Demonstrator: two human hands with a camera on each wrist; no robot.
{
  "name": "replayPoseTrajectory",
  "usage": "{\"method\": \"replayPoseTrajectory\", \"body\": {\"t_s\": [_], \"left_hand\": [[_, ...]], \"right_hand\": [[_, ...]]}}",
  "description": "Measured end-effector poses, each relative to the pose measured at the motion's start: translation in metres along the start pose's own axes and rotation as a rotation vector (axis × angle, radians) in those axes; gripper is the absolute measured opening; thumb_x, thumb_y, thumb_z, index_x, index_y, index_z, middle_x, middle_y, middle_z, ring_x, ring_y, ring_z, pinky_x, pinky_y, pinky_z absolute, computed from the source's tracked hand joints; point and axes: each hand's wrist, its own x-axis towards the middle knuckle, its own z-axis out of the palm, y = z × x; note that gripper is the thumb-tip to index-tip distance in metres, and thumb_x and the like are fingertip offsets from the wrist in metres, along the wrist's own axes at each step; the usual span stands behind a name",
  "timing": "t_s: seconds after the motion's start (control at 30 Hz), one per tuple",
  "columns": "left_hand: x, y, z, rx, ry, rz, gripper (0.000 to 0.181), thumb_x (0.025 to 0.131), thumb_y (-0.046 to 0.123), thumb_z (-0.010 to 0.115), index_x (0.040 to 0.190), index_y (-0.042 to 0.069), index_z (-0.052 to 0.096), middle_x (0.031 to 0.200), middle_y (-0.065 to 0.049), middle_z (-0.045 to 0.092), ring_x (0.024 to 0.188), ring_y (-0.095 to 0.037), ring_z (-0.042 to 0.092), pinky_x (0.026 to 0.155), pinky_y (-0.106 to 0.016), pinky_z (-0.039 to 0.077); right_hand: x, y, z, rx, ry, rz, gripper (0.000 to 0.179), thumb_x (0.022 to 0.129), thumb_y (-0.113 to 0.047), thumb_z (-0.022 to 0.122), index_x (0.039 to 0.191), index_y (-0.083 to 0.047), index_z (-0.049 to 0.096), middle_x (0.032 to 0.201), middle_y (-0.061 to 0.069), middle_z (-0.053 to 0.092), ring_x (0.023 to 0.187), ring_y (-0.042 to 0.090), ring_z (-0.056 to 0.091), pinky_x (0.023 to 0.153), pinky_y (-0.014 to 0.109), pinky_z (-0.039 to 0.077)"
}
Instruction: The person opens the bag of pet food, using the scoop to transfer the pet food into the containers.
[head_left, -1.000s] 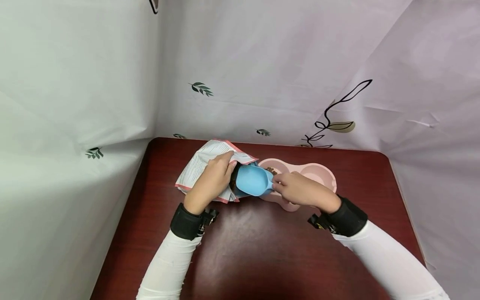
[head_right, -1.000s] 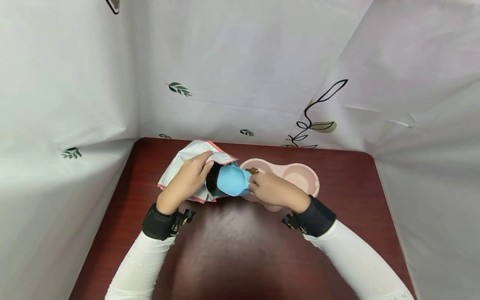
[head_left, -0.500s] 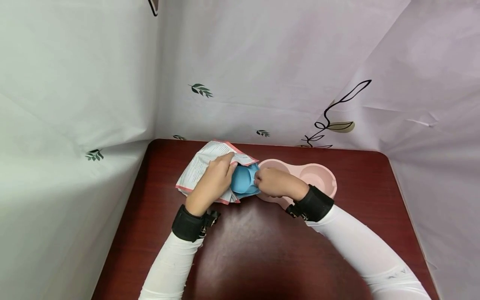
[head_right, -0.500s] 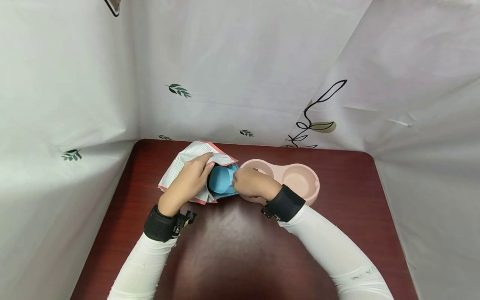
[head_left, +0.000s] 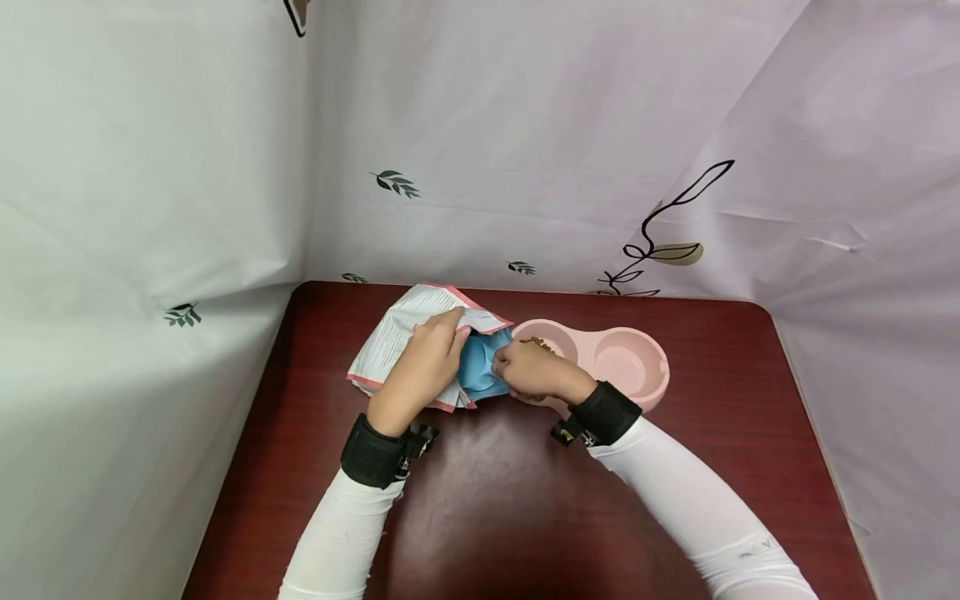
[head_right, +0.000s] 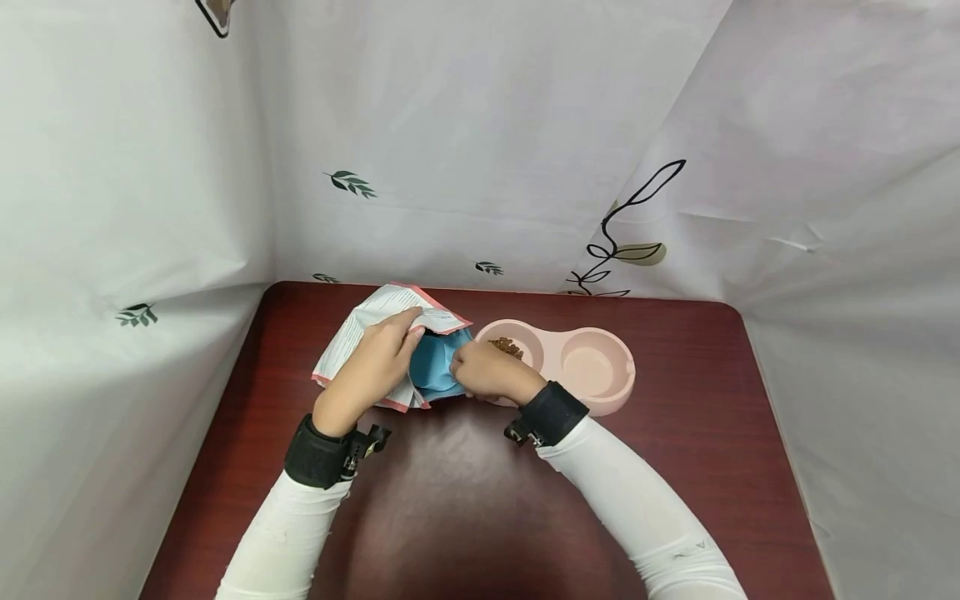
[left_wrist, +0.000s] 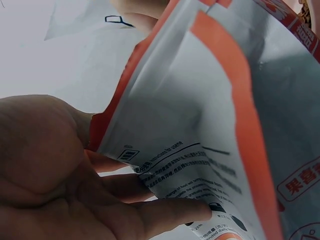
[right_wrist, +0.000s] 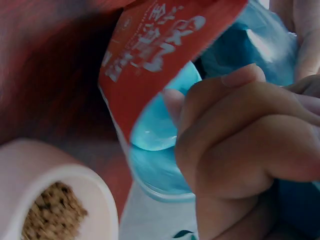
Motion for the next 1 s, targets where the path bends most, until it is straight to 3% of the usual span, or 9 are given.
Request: {"method": "replayPoseTrajectory", "body": {"t_s": [0.07,0.1,0.13,0.3,0.53,0.77,1.0], "left_hand": [[0.000,0.001,0.000,-0.002,-0.004,0.001,0.042,0.104,0.017,0.046,0.139,-0.006,0.047,0.139,-0.025,0.053,0.131,-0.034,0.046,0.107,-0.052,0.040],[0.000,0.001,0.000,-0.002,-0.005,0.000,0.042,0.104,0.017,0.045,0.139,-0.006,0.047,0.140,-0.025,0.052,0.131,-0.034,0.046,0.107,-0.052,0.039],[0.000,0.001,0.001,0.000,-0.004,0.000,0.042,0.104,0.017,0.045,0.139,-0.006,0.047,0.139,-0.025,0.053,0.131,-0.033,0.046,0.108,-0.053,0.039],[0.000,0.003,0.001,0.005,0.012,0.003,0.042,0.104,0.017,0.046,0.139,-0.006,0.048,0.138,-0.025,0.053,0.130,-0.033,0.047,0.109,-0.057,0.035],[0.000,0.003,0.002,0.019,0.027,0.007,0.041,0.104,0.017,0.045,0.138,-0.006,0.049,0.137,-0.025,0.054,0.129,-0.032,0.049,0.106,-0.056,0.039],[0.002,0.003,0.005,0.028,0.037,0.032,0.040,0.104,0.015,0.046,0.136,-0.007,0.051,0.134,-0.027,0.057,0.125,-0.033,0.052,0.100,-0.052,0.046],[0.002,0.002,0.006,0.012,0.029,0.034,0.040,0.104,0.016,0.045,0.137,-0.007,0.050,0.134,-0.027,0.057,0.125,-0.033,0.052,0.098,-0.051,0.048]], "right_hand": [[0.002,0.003,0.006,0.096,0.012,0.025,0.031,0.100,-0.011,0.043,0.082,0.007,0.061,0.054,0.000,0.049,0.039,0.010,0.039,0.038,0.023,0.034],[0.003,0.003,0.009,0.254,0.038,0.120,0.036,0.102,-0.014,0.040,0.085,0.010,0.061,0.052,0.001,0.048,0.037,0.010,0.036,0.036,0.023,0.032],[0.003,0.004,0.012,0.309,0.043,0.135,0.037,0.102,-0.014,0.040,0.086,0.012,0.059,0.052,0.002,0.048,0.037,0.011,0.035,0.036,0.023,0.030],[0.005,0.006,0.024,0.484,0.061,0.171,0.040,0.104,-0.018,0.038,0.092,0.017,0.053,0.053,0.004,0.046,0.038,0.011,0.032,0.035,0.023,0.027],[0.009,0.008,0.031,0.563,0.081,0.160,0.041,0.104,-0.019,0.039,0.091,0.018,0.050,0.054,0.003,0.044,0.036,0.010,0.026,0.035,0.022,0.024],[0.011,0.012,0.035,0.501,0.114,0.124,0.040,0.104,-0.019,0.040,0.087,0.014,0.057,0.052,0.002,0.045,0.036,0.009,0.031,0.034,0.022,0.026],[0.014,0.018,0.041,0.498,0.110,0.081,0.040,0.104,-0.020,0.040,0.085,0.013,0.055,0.052,0.002,0.045,0.035,0.009,0.032,0.034,0.022,0.028]]}}
